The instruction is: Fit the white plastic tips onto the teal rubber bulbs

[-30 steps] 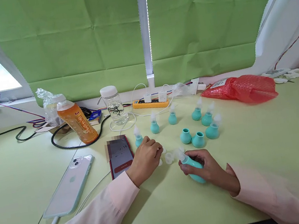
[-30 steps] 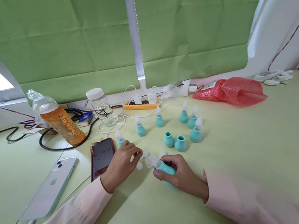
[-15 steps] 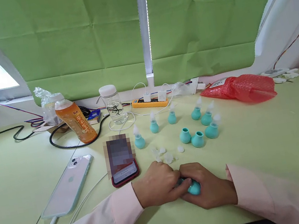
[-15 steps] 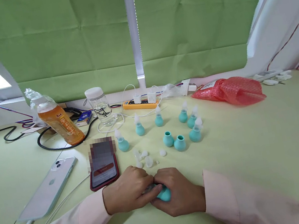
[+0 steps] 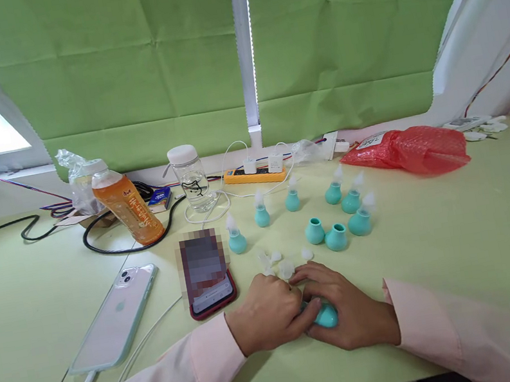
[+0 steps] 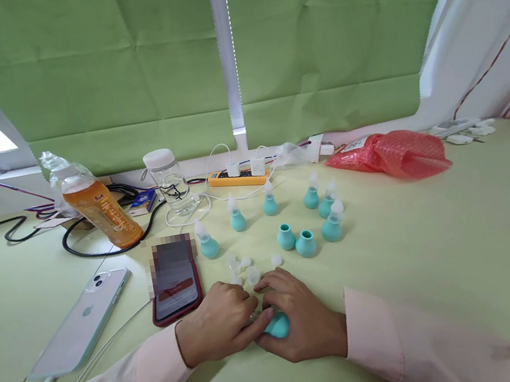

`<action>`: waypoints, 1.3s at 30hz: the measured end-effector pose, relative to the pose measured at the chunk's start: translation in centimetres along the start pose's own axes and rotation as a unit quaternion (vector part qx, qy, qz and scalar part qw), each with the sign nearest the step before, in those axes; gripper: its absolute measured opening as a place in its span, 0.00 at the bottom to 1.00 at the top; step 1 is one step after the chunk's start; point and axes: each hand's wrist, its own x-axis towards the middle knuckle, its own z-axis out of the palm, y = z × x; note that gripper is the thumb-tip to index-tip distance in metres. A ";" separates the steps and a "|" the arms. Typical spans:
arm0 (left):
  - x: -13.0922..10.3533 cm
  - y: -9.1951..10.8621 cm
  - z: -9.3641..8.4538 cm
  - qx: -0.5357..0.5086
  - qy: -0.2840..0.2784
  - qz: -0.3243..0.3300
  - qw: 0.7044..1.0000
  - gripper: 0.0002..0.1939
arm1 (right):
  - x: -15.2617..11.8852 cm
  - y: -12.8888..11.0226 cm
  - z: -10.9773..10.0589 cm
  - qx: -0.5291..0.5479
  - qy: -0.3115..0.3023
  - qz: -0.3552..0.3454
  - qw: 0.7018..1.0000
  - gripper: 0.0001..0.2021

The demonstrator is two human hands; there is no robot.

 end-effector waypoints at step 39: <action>-0.1 0.9 3.2 0.072 0.288 0.024 0.955 0.18 | -0.7 0.3 0.8 -0.020 -0.065 -0.020 0.998 0.07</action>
